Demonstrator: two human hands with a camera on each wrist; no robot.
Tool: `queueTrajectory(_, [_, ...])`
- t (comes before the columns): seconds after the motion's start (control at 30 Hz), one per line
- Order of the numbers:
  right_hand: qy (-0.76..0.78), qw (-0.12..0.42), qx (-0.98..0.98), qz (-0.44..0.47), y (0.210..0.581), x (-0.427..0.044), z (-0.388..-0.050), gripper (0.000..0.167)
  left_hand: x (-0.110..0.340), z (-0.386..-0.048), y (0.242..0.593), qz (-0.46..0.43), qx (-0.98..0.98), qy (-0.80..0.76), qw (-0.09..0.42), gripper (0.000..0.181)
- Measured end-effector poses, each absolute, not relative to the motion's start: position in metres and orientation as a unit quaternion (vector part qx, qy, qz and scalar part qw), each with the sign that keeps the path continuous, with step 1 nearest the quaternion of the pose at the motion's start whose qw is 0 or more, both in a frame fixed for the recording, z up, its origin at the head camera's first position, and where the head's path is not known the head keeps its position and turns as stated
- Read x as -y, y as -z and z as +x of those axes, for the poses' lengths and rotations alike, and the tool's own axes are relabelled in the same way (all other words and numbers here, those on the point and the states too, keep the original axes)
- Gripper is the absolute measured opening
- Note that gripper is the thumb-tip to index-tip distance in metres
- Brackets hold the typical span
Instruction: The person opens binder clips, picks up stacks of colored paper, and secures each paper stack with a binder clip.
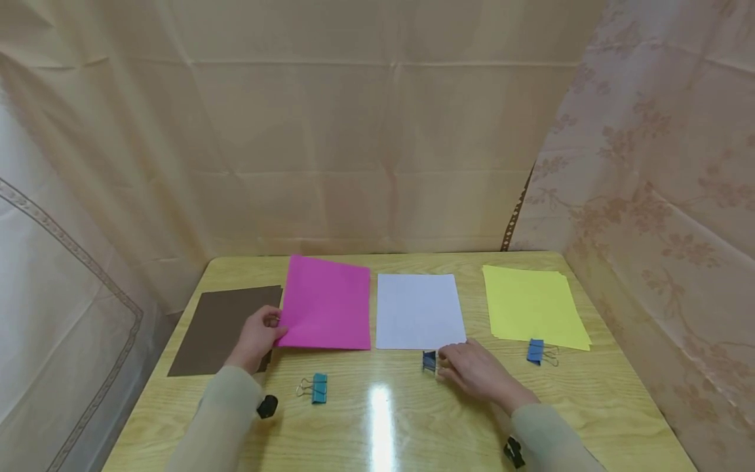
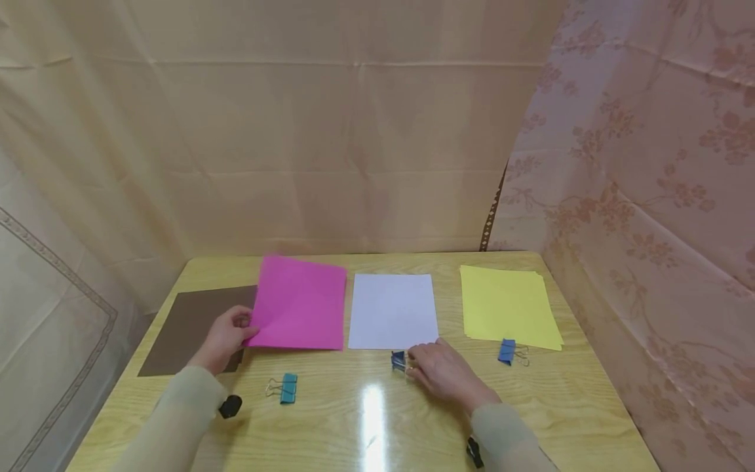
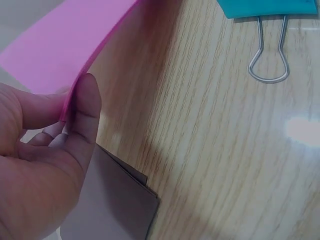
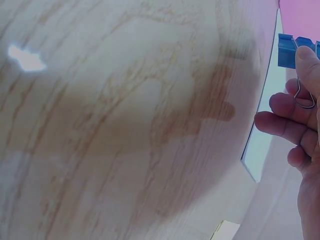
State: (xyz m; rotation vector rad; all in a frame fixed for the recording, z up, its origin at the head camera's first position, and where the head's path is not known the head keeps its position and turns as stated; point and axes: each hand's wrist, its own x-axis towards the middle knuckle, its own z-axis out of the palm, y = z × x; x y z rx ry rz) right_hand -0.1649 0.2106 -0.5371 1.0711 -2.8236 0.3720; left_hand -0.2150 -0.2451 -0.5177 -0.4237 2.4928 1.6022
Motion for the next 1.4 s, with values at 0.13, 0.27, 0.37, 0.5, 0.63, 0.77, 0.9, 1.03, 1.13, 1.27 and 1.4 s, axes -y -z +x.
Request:
queueTrajectory(0.13, [-0.122, 0.040, 0.929, 0.346, 0.534, -0.210, -0.167, 0.020, 0.247, -0.214, 0.519, -0.151, -0.817, -0.552, 0.067, 0.029])
queueTrajectory(0.27, [-0.123, 0.033, 0.932, 0.340, 0.531, -0.210, -0.169, 0.019, 0.247, -0.212, 0.519, -0.157, -0.802, -0.572, 0.063, 0.028])
queueTrajectory(0.37, [-0.126, 0.031, 0.933, 0.336, 0.529, -0.209, -0.171, 0.019, 0.247, -0.210, 0.517, -0.157, -0.798, -0.579, 0.061, 0.028])
queueTrajectory(0.5, [-0.129, 0.033, 0.933, 0.335, 0.528, -0.210, -0.174, 0.018, 0.245, -0.206, 0.514, -0.149, -0.793, -0.587, 0.064, 0.028])
queueTrajectory(0.63, [-0.132, 0.040, 0.929, 0.343, 0.526, -0.210, -0.178, 0.017, 0.241, -0.203, 0.512, -0.134, -0.790, -0.595, 0.060, 0.029])
queueTrajectory(0.77, [-0.136, 0.042, 0.927, 0.346, 0.522, -0.212, -0.181, 0.016, 0.237, -0.201, 0.511, -0.126, -0.783, -0.607, 0.059, 0.028])
queueTrajectory(0.9, [-0.143, 0.035, 0.928, 0.343, 0.515, -0.212, -0.184, 0.014, 0.234, -0.200, 0.512, -0.123, -0.774, -0.618, 0.059, 0.027])
queueTrajectory(1.03, [-0.150, 0.036, 0.924, 0.349, 0.510, -0.212, -0.188, 0.014, 0.229, -0.199, 0.511, -0.119, -0.778, -0.615, 0.050, 0.025])
queueTrajectory(1.13, [-0.155, 0.036, 0.923, 0.351, 0.506, -0.212, -0.191, 0.013, 0.225, -0.197, 0.510, -0.119, -0.777, -0.616, 0.046, 0.023])
queueTrajectory(1.27, [-0.157, 0.032, 0.922, 0.352, 0.499, -0.211, -0.196, 0.014, 0.219, -0.195, 0.512, -0.119, -0.768, -0.628, 0.045, 0.021])
queueTrajectory(1.4, [-0.155, 0.044, 0.919, 0.359, 0.492, -0.209, -0.200, 0.014, 0.217, -0.193, 0.516, -0.109, -0.760, -0.639, 0.049, 0.020])
